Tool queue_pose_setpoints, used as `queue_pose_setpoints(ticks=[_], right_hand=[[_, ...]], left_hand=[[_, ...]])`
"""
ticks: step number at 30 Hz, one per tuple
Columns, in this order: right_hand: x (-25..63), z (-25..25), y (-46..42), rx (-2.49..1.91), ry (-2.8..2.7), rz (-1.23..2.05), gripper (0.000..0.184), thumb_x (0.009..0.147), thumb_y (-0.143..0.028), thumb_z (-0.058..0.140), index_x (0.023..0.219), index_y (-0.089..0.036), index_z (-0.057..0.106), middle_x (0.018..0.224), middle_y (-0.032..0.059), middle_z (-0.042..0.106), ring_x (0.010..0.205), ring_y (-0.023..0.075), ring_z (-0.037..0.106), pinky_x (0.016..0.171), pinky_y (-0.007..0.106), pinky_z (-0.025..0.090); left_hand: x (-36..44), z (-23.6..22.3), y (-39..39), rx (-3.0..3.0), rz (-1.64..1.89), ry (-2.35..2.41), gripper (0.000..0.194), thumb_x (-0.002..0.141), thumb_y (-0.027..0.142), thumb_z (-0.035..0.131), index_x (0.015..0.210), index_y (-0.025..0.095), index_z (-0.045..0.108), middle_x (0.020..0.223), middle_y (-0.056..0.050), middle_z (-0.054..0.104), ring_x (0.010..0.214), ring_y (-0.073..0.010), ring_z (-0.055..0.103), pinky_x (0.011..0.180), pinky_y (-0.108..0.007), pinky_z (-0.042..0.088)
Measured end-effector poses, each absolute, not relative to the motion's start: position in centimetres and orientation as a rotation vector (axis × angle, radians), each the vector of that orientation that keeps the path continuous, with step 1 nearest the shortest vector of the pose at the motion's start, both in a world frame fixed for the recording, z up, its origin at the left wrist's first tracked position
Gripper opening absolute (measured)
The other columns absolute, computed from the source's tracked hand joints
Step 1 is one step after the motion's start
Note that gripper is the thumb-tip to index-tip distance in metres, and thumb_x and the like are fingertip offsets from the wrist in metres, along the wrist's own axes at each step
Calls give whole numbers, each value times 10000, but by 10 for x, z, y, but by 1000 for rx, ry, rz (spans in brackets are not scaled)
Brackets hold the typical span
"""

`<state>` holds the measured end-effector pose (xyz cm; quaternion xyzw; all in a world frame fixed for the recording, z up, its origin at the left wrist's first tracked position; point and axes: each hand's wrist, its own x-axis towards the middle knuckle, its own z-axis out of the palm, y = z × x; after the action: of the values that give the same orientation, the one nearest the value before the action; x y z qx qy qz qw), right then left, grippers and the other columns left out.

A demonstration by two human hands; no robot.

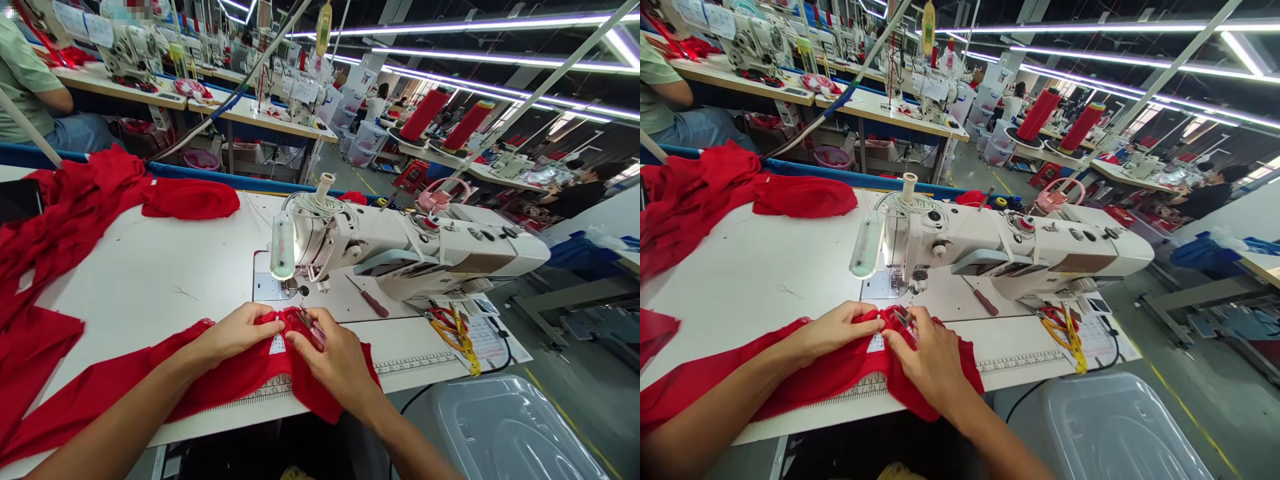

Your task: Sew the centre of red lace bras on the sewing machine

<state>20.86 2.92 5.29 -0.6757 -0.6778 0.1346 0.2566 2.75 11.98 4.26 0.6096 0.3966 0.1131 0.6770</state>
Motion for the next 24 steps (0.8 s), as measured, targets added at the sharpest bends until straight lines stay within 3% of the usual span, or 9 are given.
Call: queue_pose_setpoints(ticks=[2, 5, 15, 20, 24], right_hand=[[212, 51, 36, -1792, -1721, 676, 189, 929, -372, 607, 818, -225, 563, 714, -28, 656, 616, 148, 568, 558, 253, 336], [211, 44, 43, -1696, -1625, 848, 273, 898, -288, 554, 662, -220, 436, 622, -45, 530, 575, 122, 446, 541, 251, 298], [207, 47, 35, -1642, -1567, 886, 238, 879, -281, 507, 693, -232, 366, 594, -77, 415, 542, 108, 365, 520, 254, 251], [206, 42, 32, -1630, -1616, 806, 224, 895, -276, 508, 708, -233, 393, 596, -75, 437, 540, 112, 390, 522, 247, 270], [221, 26, 35, -1636, -1725, 695, 112, 957, -295, 481, 872, -232, 516, 739, -32, 624, 633, 146, 563, 579, 251, 366]], left_hand=[[26, 44, 121, 1400, 229, 860, 418, 776, 517, 672, 670, 207, 414, 635, 63, 357, 588, -107, 288, 521, -245, 209], [27, 45, 121, 1441, 207, 859, 391, 786, 500, 642, 674, 206, 409, 647, 61, 366, 593, -106, 308, 527, -240, 230], [34, 41, 119, 1568, 183, 975, 165, 730, 306, 537, 668, 216, 413, 580, 91, 313, 528, -97, 269, 483, -249, 188], [33, 43, 119, 1694, 158, 1020, 138, 748, 302, 511, 665, 213, 446, 577, 83, 357, 527, -108, 320, 486, -250, 220], [32, 50, 116, 1862, 235, 1138, 132, 798, 301, 526, 708, 209, 496, 677, 36, 504, 641, -159, 463, 584, -275, 341]])
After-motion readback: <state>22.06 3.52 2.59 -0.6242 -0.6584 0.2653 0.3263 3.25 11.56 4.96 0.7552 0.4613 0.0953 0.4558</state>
